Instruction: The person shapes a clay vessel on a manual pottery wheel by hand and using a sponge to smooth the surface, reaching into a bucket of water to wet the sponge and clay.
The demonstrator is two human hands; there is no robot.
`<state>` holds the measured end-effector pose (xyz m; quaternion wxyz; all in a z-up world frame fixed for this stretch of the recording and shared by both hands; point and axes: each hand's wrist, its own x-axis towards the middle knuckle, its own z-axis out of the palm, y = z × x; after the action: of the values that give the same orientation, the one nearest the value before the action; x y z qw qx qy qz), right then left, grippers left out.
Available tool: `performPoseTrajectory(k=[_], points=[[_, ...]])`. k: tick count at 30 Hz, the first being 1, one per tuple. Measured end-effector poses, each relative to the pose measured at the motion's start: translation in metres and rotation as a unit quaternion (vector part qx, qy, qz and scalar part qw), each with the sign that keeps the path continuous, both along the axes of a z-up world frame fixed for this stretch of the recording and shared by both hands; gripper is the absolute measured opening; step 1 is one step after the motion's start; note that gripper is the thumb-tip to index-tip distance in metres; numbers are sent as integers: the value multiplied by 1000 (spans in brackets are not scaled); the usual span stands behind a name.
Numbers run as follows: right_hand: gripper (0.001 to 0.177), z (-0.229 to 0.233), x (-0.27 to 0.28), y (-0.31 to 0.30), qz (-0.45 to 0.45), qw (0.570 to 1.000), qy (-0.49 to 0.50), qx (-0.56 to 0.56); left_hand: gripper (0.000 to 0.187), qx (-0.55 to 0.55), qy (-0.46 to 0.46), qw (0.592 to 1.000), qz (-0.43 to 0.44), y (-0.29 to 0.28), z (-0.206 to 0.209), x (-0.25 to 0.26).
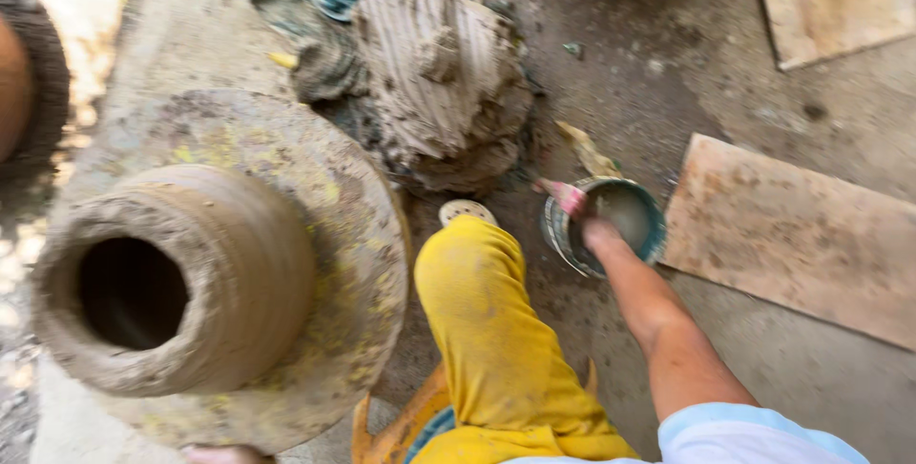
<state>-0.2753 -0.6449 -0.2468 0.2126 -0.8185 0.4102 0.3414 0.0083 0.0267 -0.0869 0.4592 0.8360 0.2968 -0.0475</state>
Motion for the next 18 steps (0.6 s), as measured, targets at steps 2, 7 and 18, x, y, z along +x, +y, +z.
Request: performPoseTrajectory(k=[2,7,18], points=[[30,7,-3,-12,9,1000,0,-4,58,-24,-8,999,22,6,-13,-21],[36,60,-31,-67,1,999,-39,-14,56,-118,-27,990,79,8,-39,-58],[55,367,183,62,250,855,-411,195,71,-208,-55,976,46,53,31,96]])
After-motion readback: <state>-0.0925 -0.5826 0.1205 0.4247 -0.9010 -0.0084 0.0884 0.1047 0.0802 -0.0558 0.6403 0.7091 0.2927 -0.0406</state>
